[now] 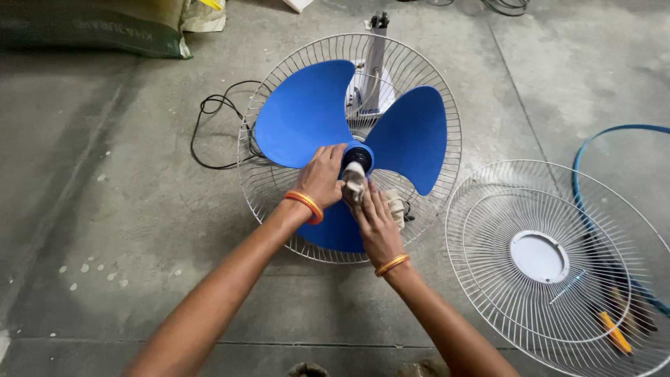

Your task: The person reassembles an electric fan by attaching the front grille to the fan head and then fitting a blue plastic ring around the grille, securing it in place.

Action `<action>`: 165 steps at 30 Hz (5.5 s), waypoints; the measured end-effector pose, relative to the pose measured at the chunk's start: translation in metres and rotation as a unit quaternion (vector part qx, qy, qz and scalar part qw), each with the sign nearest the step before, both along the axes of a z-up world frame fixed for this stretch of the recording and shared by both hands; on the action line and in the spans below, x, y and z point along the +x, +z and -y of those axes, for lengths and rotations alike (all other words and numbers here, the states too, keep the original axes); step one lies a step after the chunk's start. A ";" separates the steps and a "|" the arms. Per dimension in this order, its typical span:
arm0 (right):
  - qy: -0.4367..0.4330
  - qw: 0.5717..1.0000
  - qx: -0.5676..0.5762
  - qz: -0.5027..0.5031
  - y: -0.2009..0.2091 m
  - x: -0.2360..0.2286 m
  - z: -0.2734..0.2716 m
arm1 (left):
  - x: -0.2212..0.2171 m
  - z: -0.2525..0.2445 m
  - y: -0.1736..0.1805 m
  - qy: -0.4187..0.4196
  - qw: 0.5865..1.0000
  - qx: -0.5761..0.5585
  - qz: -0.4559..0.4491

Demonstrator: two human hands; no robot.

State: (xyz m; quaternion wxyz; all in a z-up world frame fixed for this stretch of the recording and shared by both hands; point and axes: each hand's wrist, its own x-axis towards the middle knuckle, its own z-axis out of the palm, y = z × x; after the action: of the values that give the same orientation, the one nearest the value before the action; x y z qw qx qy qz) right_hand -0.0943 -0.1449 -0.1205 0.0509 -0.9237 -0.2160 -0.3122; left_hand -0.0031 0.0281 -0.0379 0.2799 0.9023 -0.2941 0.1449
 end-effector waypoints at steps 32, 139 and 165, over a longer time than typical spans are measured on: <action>-0.274 0.773 0.413 -0.397 -0.023 0.075 0.265 | -0.040 0.113 -0.010 -0.184 0.979 0.070 0.053; -0.030 0.610 0.781 -0.129 0.020 0.076 0.153 | 0.023 -0.134 -0.010 0.368 0.899 -0.236 -0.019; -0.024 0.572 0.812 -0.113 0.002 0.082 0.165 | 0.002 -0.105 0.015 0.322 0.912 -0.252 -0.022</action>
State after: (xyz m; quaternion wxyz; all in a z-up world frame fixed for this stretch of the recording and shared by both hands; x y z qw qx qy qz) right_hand -0.0126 -0.3103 -0.1188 0.7962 -0.5275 0.1580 -0.2505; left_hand -0.0010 0.1331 -0.0233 0.4428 0.8504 0.0650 0.2766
